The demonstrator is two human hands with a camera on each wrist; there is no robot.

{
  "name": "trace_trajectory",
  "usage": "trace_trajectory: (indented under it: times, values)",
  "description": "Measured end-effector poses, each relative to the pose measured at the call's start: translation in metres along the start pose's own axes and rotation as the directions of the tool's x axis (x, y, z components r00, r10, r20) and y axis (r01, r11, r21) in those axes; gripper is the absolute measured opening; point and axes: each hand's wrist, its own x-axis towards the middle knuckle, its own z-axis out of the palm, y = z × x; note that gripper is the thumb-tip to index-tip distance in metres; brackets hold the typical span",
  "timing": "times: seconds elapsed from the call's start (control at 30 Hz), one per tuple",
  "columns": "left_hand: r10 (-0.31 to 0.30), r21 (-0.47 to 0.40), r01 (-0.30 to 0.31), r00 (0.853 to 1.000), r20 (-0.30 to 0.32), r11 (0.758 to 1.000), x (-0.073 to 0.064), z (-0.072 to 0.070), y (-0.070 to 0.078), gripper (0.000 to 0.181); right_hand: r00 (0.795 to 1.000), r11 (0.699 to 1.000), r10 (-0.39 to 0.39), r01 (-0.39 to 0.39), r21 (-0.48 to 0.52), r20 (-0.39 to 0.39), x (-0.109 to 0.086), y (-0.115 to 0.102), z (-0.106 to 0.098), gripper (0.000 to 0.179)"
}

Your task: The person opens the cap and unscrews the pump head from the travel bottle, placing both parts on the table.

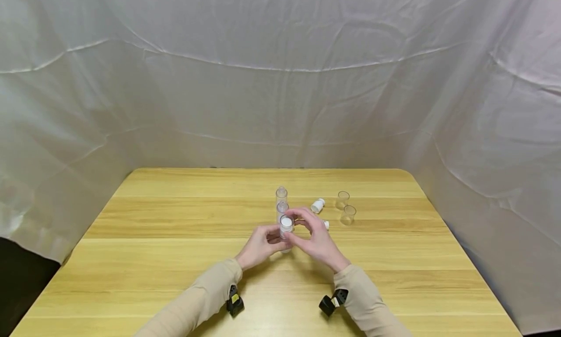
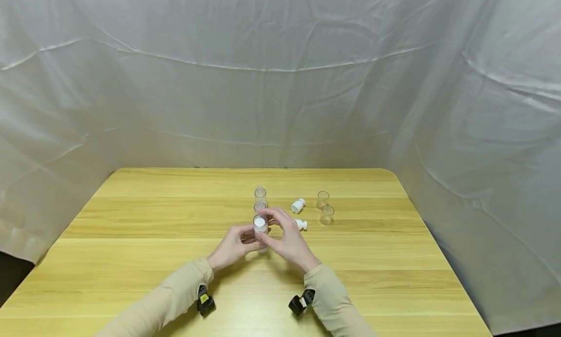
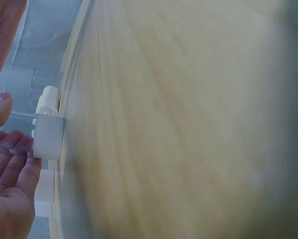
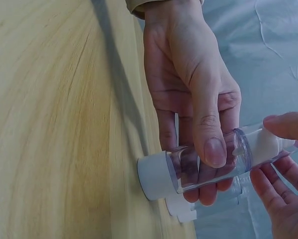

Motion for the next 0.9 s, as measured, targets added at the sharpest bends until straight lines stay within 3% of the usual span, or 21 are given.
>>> trace_trajectory:
  times: [0.37, 0.9]
  values:
    - [-0.029, -0.008, 0.029, 1.000, -0.005, 1.000, 0.0008, -0.0006, 0.0011, 0.044, 1.000, 1.000, -0.023, 0.023, -0.020, -0.001, 0.0015, 0.0025, 0.0011, 0.044]
    - [-0.023, -0.029, 0.023, 1.000, 0.000, 0.999, -0.0008, 0.0007, -0.0007, 0.039, 0.999, 1.000, -0.028, 0.029, 0.004, -0.028, 0.0008, -0.0014, 0.0025, 0.045]
